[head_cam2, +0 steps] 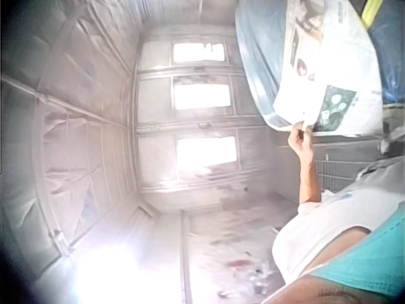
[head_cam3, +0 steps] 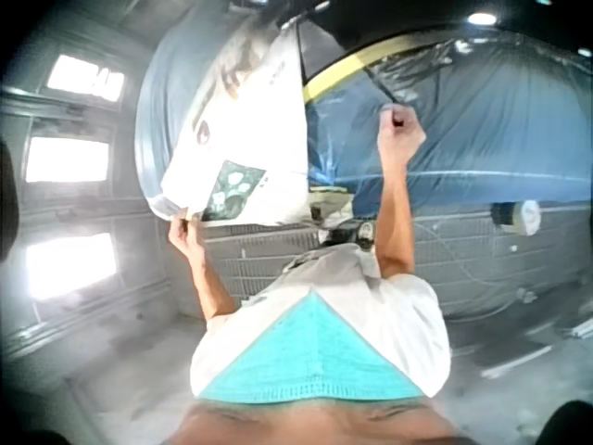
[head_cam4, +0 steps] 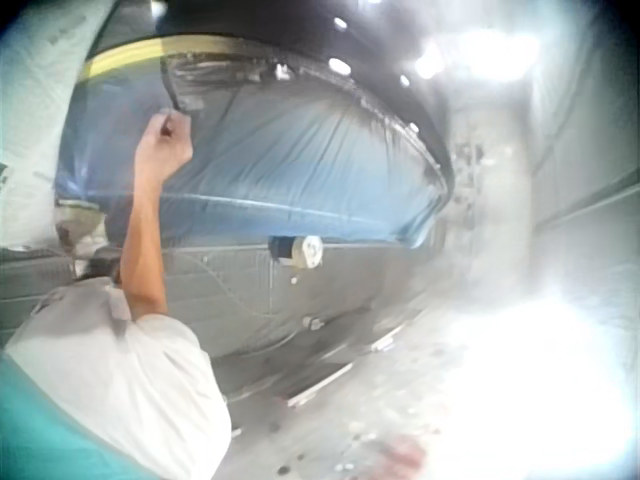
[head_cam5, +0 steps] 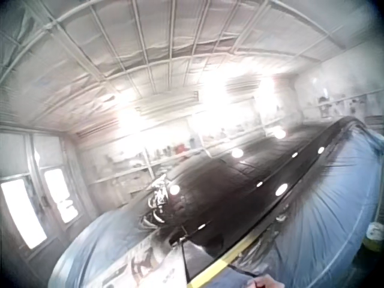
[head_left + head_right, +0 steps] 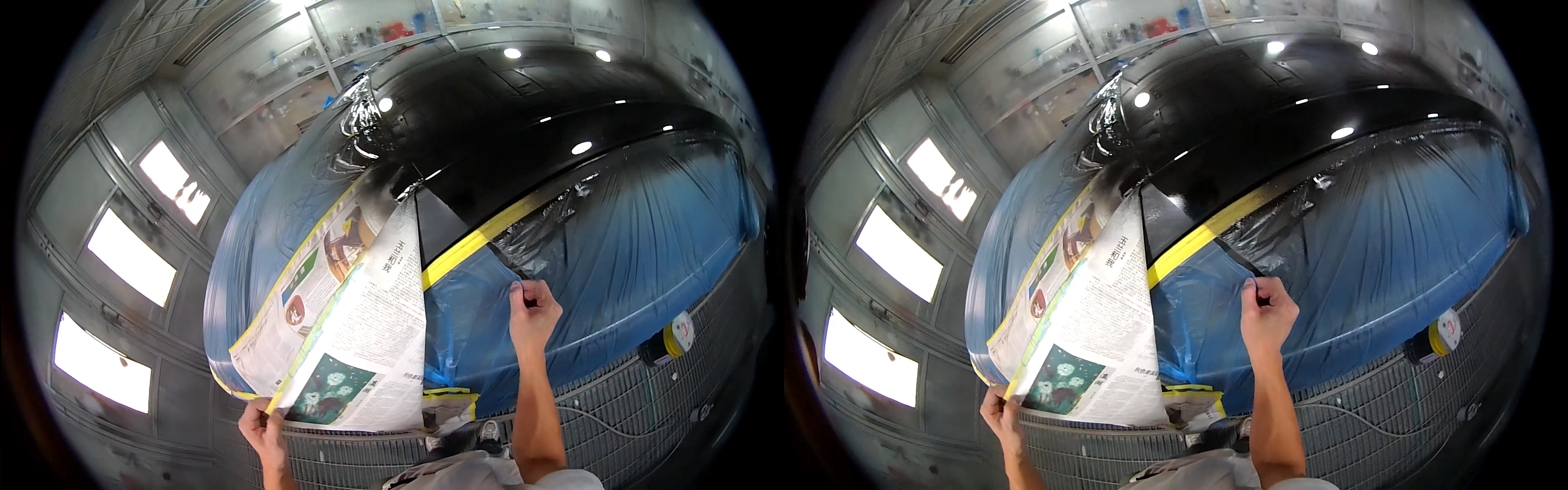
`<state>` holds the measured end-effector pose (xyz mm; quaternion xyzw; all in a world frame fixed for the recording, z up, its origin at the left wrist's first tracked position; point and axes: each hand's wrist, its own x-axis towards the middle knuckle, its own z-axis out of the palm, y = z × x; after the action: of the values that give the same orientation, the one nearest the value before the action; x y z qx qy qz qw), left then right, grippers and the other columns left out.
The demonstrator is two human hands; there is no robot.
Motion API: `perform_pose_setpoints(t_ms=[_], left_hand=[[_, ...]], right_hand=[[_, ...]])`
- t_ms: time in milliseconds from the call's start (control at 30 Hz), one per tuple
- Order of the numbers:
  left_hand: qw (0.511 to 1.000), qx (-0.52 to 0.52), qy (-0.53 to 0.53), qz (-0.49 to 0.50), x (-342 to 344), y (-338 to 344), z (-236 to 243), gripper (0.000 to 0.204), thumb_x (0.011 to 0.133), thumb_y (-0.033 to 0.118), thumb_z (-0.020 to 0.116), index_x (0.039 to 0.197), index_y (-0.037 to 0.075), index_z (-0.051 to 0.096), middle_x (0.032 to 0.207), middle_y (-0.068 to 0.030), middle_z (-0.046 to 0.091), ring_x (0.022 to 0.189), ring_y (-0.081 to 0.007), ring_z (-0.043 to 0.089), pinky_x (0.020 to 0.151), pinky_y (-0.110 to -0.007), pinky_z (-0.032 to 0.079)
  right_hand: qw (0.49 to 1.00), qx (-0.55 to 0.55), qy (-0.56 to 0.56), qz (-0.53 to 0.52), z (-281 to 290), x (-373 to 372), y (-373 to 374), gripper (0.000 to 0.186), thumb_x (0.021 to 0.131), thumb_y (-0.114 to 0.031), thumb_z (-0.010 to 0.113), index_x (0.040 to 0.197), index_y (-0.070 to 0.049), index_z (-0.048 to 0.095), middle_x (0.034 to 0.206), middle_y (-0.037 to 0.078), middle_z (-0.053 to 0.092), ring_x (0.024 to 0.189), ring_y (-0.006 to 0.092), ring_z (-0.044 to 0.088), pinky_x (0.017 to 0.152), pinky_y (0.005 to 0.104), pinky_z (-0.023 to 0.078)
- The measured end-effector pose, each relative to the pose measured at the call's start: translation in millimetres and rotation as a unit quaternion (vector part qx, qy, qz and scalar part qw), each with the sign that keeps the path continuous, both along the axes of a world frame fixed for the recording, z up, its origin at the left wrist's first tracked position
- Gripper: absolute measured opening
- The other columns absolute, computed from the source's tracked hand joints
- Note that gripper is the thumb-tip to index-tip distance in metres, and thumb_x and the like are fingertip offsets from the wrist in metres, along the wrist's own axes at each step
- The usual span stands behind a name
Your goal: The person spray paints the hood of a car using a spray gun, moving systematically across the surface. They then remove newspaper and masking tape from the hood to reveal the painted area.
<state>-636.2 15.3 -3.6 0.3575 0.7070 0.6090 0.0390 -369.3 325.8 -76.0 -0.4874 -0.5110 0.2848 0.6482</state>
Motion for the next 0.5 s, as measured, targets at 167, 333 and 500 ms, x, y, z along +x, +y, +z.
perform_pose_setpoints(t_ms=[167, 333, 500], left_hand=[[0.998, 0.041, 0.034, 0.025, -36.7, -15.2, 13.6, 0.003, 0.075, 0.002, 0.057, 0.076, 0.000, 0.055, 0.074, -0.0003, 0.055, 0.067, -0.0069, 0.045, 0.061, -0.022, 0.036], [0.991, 0.127, -0.003, 0.034, -95.3, -34.6, 53.5, 0.004, 0.074, 0.006, 0.051, 0.072, 0.003, 0.051, 0.067, 0.0038, 0.047, 0.061, -0.0035, 0.038, 0.055, -0.020, 0.029], [0.992, 0.120, -0.028, 0.034, -151.8, -52.3, 63.8, 0.005, 0.074, 0.008, 0.052, 0.071, 0.005, 0.049, 0.066, 0.0055, 0.046, 0.060, -0.0031, 0.038, 0.057, -0.018, 0.029]], right_hand=[[1.000, -0.008, -0.022, 0.012, 8.9, 2.3, -1.7, 0.014, 0.084, -0.008, 0.066, 0.074, 0.001, 0.061, 0.057, 0.002, 0.053, 0.052, 0.0057, 0.045, 0.050, 0.0237, 0.039], [0.998, 0.000, -0.070, -0.010, 13.3, 0.4, -4.3, 0.015, 0.085, -0.009, 0.066, 0.077, 0.003, 0.061, 0.057, 0.005, 0.056, 0.052, 0.0069, 0.048, 0.051, 0.0247, 0.041], [0.995, 0.026, -0.098, -0.023, 12.2, -0.5, -8.1, 0.016, 0.086, -0.009, 0.067, 0.078, 0.003, 0.060, 0.058, 0.006, 0.057, 0.052, 0.0083, 0.049, 0.052, 0.0258, 0.042]])
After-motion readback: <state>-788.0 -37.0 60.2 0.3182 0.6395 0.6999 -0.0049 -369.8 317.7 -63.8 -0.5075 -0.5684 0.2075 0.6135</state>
